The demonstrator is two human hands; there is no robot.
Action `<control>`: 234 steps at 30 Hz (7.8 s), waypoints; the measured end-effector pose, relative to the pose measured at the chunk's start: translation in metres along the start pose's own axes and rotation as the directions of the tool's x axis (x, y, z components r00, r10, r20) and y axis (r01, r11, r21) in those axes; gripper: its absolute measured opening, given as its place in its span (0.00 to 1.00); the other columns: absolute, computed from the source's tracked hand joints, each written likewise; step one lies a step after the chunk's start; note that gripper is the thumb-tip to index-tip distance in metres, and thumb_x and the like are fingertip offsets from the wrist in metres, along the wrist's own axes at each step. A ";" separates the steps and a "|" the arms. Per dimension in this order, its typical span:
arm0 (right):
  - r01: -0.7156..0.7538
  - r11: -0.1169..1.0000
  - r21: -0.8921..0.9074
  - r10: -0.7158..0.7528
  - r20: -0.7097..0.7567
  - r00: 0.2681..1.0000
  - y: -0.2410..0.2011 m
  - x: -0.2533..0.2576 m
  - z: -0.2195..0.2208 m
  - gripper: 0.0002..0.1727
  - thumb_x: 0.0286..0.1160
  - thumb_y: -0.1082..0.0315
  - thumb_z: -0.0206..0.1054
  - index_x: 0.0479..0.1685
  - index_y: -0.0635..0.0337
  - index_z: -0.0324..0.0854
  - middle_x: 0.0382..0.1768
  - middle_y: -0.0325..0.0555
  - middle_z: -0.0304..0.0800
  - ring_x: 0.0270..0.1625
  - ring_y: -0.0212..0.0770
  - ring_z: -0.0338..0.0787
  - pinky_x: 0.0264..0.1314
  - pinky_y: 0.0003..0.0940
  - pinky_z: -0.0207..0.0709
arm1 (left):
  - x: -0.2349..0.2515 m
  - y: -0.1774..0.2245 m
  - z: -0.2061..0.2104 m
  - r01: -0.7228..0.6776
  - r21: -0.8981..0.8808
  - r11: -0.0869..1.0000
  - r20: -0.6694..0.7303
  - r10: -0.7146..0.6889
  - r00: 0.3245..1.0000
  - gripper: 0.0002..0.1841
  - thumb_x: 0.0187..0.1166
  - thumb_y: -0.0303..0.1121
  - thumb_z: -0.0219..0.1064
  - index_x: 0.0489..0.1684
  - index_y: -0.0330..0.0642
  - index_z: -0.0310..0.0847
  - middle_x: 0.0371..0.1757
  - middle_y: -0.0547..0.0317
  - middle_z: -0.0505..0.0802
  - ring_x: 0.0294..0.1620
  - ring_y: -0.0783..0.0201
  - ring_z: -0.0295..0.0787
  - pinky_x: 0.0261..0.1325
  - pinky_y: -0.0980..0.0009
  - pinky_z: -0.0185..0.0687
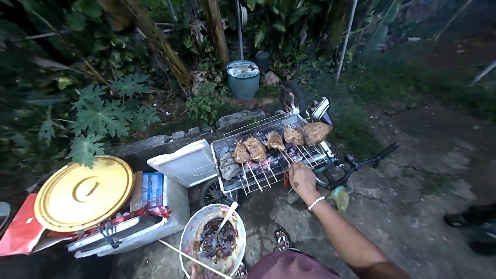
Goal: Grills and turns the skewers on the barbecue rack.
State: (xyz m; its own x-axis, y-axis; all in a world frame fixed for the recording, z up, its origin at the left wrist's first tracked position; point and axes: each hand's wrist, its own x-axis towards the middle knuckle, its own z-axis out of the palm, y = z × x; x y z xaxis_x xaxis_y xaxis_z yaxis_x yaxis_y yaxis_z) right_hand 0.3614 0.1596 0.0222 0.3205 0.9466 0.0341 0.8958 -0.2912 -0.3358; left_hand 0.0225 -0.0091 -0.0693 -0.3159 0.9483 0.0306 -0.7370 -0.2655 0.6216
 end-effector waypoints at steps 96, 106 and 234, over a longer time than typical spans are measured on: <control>-0.309 -0.517 0.798 0.170 0.450 0.877 0.037 -0.019 0.030 0.29 0.96 0.59 0.33 0.17 0.46 0.64 0.08 0.27 0.63 0.09 0.25 0.63 0.13 0.18 0.58 | 0.001 0.011 0.076 0.087 0.092 0.992 -0.281 -0.058 0.958 0.26 0.89 0.38 0.38 0.27 0.59 0.85 0.27 0.72 0.95 0.31 0.76 0.94 0.36 0.73 0.92; -0.330 -0.599 0.730 0.138 0.500 0.855 0.037 -0.016 0.037 0.29 0.96 0.58 0.33 0.17 0.45 0.64 0.08 0.28 0.64 0.09 0.25 0.63 0.12 0.18 0.58 | 0.006 0.012 0.060 0.059 0.120 0.991 -0.209 -0.033 0.977 0.27 0.90 0.40 0.38 0.33 0.61 0.90 0.35 0.72 0.98 0.37 0.76 0.96 0.39 0.72 0.94; -0.691 0.100 0.716 -0.106 0.698 0.708 -0.067 -0.017 0.014 0.12 0.90 0.77 0.49 0.48 0.65 0.79 0.23 0.35 0.79 0.17 0.24 0.72 0.19 0.16 0.67 | 0.004 0.026 0.060 0.018 0.038 0.999 -0.259 -0.008 0.966 0.25 0.88 0.42 0.41 0.32 0.59 0.89 0.34 0.66 0.98 0.36 0.71 0.96 0.39 0.68 0.94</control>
State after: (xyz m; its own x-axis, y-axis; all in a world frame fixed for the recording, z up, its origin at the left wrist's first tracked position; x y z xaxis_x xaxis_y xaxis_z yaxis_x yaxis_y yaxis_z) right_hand 0.2922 0.1651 0.0313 -0.0827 0.7977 -0.5973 -0.3525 -0.5840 -0.7312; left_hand 0.0377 -0.0014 -0.0064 -0.4543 0.8729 -0.1778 -0.7192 -0.2415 0.6515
